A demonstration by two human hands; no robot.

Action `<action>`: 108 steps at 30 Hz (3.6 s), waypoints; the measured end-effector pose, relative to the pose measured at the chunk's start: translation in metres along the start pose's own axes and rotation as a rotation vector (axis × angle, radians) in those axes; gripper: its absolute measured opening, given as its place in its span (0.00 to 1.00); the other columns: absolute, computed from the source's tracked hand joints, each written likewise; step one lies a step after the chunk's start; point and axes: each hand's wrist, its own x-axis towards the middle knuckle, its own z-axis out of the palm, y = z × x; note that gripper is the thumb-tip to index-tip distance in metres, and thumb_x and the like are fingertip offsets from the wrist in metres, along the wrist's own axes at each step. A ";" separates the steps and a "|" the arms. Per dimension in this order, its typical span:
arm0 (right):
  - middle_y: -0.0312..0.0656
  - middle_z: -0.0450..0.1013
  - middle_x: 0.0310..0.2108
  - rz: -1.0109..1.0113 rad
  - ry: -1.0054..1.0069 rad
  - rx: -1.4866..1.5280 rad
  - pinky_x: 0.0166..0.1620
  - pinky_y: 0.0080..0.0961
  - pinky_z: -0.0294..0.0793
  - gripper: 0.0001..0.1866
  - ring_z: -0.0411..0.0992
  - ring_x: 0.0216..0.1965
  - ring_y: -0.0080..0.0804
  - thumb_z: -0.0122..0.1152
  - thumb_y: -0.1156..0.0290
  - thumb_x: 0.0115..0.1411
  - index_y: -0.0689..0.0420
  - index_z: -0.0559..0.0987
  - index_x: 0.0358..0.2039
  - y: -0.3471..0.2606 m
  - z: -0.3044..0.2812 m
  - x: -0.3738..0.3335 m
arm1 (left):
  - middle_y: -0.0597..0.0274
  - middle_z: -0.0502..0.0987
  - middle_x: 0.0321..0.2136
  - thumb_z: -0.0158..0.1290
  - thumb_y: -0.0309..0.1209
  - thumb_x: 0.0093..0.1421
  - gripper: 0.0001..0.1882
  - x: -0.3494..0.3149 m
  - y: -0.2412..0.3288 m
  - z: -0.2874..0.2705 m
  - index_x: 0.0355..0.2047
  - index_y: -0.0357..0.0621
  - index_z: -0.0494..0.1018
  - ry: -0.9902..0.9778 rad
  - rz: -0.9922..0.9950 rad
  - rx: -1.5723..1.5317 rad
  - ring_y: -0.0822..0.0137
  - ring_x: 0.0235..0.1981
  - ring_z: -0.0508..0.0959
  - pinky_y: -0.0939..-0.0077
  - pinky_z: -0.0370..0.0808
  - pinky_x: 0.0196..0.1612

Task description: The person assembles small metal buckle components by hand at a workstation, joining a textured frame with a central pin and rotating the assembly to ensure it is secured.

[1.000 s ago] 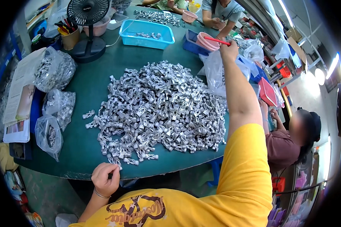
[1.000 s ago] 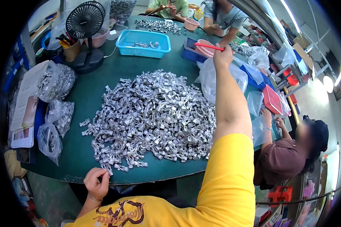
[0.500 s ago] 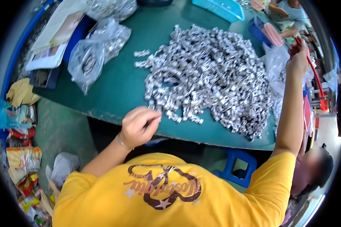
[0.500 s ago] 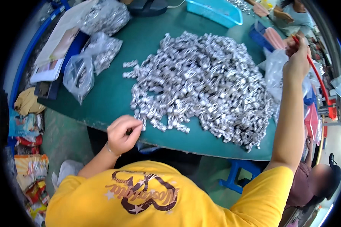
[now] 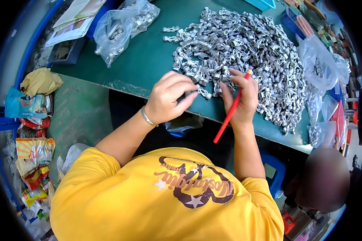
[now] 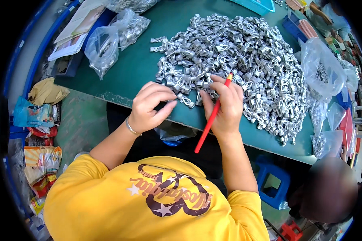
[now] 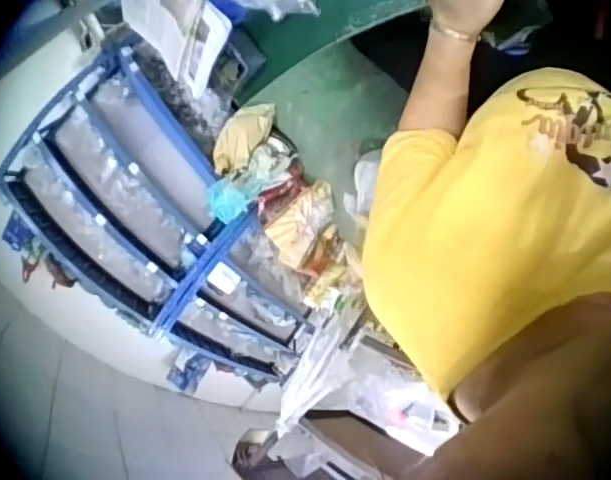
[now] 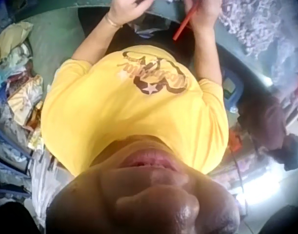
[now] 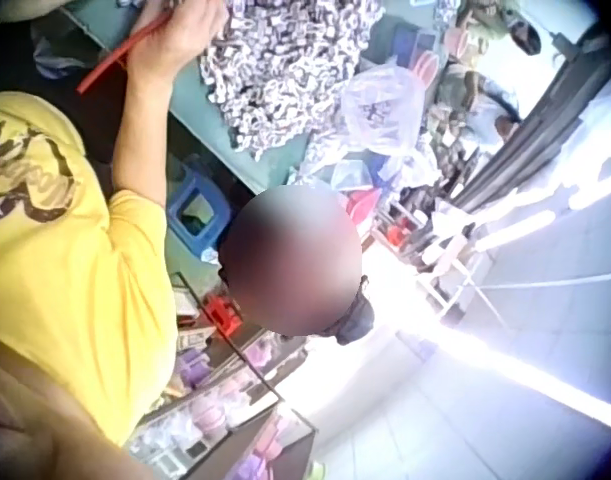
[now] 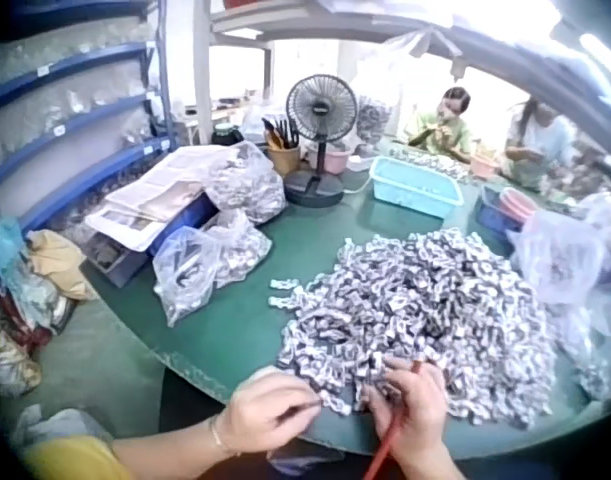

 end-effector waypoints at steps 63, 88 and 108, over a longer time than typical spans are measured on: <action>0.46 0.75 0.34 0.031 -0.027 0.126 0.33 0.30 0.72 0.12 0.73 0.31 0.42 0.61 0.86 0.44 0.59 0.71 0.28 -0.002 -0.002 -0.015 | 0.60 0.74 0.18 0.58 0.19 0.41 0.06 -0.015 0.012 -0.003 0.22 0.40 0.75 0.067 0.056 0.041 0.60 0.19 0.73 0.70 0.68 0.24; 0.45 0.77 0.35 0.144 0.015 -0.030 0.40 0.32 0.68 0.11 0.73 0.32 0.40 0.60 0.84 0.47 0.57 0.71 0.28 -0.008 -0.033 -0.031 | 0.62 0.72 0.22 0.46 0.23 0.58 0.06 0.085 0.130 -0.088 0.34 0.49 0.68 0.049 1.297 -1.160 0.68 0.19 0.72 0.77 0.64 0.21; 0.41 0.73 0.28 0.228 -0.248 -0.068 0.35 0.32 0.68 0.13 0.70 0.30 0.40 0.64 0.84 0.45 0.58 0.72 0.30 0.002 -0.047 -0.043 | 0.61 0.75 0.21 0.60 0.18 0.45 0.17 -0.026 0.042 -0.028 0.38 0.36 0.76 -0.399 -0.194 -0.497 0.71 0.21 0.74 0.81 0.70 0.25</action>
